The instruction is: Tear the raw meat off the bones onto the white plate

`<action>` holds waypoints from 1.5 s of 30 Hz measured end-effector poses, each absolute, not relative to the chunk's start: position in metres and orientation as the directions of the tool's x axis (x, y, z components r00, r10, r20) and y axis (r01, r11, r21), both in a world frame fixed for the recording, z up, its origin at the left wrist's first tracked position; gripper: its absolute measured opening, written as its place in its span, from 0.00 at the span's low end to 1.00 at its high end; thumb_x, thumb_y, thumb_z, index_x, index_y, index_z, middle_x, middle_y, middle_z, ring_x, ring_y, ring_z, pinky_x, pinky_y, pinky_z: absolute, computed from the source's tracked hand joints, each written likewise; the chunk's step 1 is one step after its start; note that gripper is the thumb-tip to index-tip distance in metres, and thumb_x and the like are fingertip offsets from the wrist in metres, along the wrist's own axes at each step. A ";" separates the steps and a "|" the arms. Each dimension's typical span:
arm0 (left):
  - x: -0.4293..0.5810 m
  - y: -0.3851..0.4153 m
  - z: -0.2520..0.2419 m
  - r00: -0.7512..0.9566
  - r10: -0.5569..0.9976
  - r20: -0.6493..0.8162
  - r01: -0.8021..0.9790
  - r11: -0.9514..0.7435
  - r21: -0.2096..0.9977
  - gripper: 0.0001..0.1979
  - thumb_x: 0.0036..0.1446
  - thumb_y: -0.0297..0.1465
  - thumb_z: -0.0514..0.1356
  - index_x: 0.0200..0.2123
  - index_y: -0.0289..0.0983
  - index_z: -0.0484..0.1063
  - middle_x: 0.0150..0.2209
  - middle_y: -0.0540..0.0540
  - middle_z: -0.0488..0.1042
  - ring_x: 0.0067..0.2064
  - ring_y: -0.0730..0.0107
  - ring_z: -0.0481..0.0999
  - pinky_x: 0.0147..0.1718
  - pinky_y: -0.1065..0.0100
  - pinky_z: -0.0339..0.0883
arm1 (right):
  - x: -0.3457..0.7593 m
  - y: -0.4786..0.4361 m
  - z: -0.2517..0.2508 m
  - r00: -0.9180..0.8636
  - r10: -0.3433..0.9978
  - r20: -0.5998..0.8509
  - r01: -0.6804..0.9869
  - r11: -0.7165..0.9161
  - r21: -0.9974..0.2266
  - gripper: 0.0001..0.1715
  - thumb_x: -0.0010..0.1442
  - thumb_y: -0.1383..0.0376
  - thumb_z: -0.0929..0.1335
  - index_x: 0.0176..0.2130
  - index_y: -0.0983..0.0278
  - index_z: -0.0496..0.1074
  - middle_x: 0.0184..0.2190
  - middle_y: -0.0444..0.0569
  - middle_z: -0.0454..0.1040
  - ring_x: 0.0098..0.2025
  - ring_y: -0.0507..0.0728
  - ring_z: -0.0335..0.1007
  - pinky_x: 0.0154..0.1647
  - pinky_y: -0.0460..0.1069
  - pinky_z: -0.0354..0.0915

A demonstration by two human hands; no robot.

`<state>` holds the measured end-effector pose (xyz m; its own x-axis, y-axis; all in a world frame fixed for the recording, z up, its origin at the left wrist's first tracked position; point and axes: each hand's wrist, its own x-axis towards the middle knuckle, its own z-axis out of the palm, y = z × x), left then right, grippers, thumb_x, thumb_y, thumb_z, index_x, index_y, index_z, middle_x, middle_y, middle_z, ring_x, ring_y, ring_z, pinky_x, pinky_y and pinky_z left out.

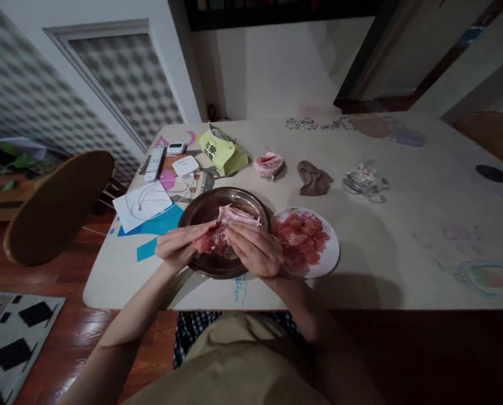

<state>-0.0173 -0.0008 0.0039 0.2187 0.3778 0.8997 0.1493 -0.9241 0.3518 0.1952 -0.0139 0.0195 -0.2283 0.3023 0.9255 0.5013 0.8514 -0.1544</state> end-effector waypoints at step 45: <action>-0.003 -0.017 -0.002 0.099 0.744 0.661 0.176 -0.667 0.724 0.30 0.68 0.32 0.64 0.70 0.42 0.62 0.62 0.38 0.78 0.63 0.59 0.79 0.65 0.56 0.74 | 0.182 -0.009 -0.002 -0.188 0.302 0.935 0.534 0.830 -0.161 0.34 0.64 0.76 0.73 0.66 0.62 0.70 0.48 0.52 0.84 0.56 0.60 0.81 0.58 0.56 0.81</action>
